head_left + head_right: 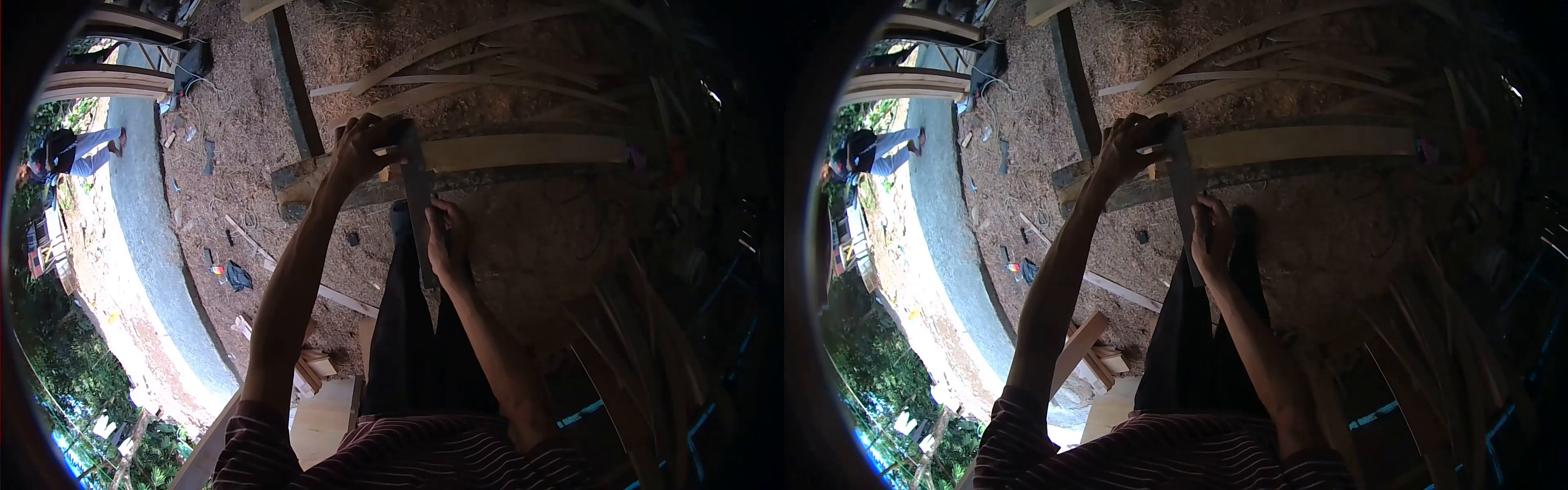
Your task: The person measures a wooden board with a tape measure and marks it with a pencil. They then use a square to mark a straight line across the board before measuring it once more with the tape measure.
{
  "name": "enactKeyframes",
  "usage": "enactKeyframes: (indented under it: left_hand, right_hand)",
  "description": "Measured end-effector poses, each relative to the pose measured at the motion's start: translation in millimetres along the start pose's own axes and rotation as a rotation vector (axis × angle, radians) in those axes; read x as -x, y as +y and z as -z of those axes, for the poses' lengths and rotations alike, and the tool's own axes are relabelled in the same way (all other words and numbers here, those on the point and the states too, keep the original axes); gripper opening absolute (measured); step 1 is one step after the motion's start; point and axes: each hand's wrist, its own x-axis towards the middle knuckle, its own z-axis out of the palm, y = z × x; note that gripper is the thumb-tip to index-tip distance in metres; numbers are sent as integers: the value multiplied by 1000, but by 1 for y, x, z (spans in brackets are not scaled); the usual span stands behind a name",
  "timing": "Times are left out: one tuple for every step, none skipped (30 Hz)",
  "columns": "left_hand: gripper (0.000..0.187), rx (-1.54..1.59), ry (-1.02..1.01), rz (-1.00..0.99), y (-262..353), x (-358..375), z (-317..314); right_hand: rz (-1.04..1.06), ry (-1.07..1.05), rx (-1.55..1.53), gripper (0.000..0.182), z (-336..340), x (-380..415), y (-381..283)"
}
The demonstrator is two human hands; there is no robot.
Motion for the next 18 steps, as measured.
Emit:
enactKeyframes:
  left_hand:
    - [66,0,0,-1,-1,-1,0]
    - [65,35,-13,-9,-4,-1,0]
    - [65,70,-26,-16,-6,-1,-1]
    - [65,70,-27,-18,-7,0,-3]
    - [65,21,-4,-30,-5,2,-3]
    - [65,-28,20,-42,-5,3,-2]
    - [65,-30,20,-42,-5,2,-1]
    - [65,3,10,-43,-7,1,-2]
    - [65,36,-1,-44,-8,0,-3]
    - [65,36,-1,-45,-9,0,-5]
    - [65,50,1,-37,-9,0,-5]
    - [65,64,1,-27,-9,1,-4]
    - [65,64,-1,-27,-8,2,-5]
    - [65,43,14,-30,-7,3,-5]
    - [65,22,29,-33,-6,3,-4]
    - [65,20,29,-32,-5,3,-3]
    - [65,44,10,-16,-5,3,-3]
    - [65,68,-9,-1,-5,2,-4]
  right_hand:
    - [0,1,0,18,0,0,2]
    - [42,0,59,18,1,0,1]
    - [83,-2,118,19,2,1,0]
    - [82,0,117,19,3,1,-1]
    - [33,-35,75,20,4,2,-5]
    - [-16,-71,31,22,4,3,-9]
    - [-16,-71,29,22,3,3,-10]
    - [-37,-74,20,21,3,3,-9]
    - [-60,-77,12,21,4,3,-9]
    - [-59,-77,12,21,3,3,-9]
    - [2,-46,25,19,1,3,-8]
    - [61,-15,38,17,0,4,-8]
    - [60,-15,37,17,0,4,-7]
    - [59,-12,40,17,1,4,-7]
    - [59,-10,42,17,1,5,-8]
    - [59,-11,41,17,1,5,-8]
    - [73,-14,40,17,1,5,-8]
    - [87,-15,37,17,1,4,-8]
